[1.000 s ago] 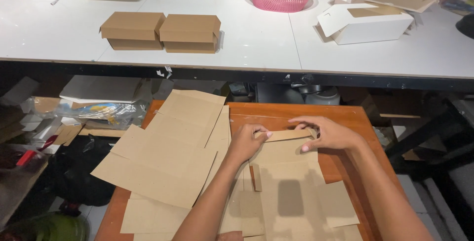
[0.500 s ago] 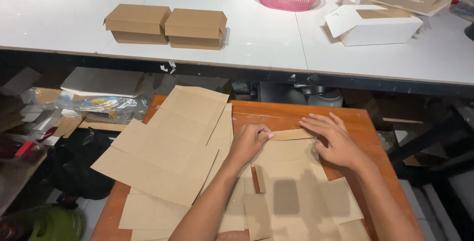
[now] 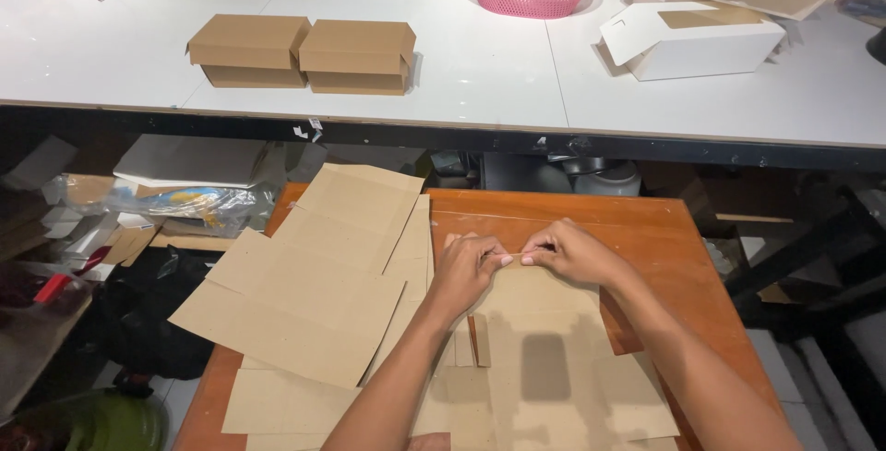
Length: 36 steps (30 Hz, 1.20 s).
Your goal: Assembling small cardboard boxes from flat templates by folding along pre-scored lines and tucking in flaps.
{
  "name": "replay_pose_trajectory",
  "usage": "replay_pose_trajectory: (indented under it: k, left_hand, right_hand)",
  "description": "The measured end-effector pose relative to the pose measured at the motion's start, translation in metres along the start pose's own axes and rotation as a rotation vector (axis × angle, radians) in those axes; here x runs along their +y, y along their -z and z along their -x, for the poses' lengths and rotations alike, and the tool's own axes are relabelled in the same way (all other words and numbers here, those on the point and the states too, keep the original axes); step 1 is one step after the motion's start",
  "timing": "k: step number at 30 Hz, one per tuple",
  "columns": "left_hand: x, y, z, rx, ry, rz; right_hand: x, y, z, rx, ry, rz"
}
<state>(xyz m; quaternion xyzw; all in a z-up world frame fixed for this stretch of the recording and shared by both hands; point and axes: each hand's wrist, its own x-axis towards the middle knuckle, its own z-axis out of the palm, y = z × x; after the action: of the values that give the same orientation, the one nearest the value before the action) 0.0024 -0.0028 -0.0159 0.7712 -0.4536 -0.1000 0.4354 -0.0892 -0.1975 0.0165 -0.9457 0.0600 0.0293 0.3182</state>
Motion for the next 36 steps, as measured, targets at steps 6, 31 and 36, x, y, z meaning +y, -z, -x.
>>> replay_pose_trajectory:
  k: [6,31,36]
  left_hand:
    - [-0.011,-0.005,-0.004,0.008,-0.025,0.007]
    - [0.061,-0.037,0.089,0.369,-0.732,-0.49]
    - [0.0,-0.081,0.139,-0.053,-0.47,-0.414]
  right_hand:
    - [0.025,0.012,0.016,0.056,-0.017,-0.056]
    - [0.036,0.027,0.075,0.235,0.033,0.129]
    - [0.047,-0.02,0.132,0.257,0.133,0.375]
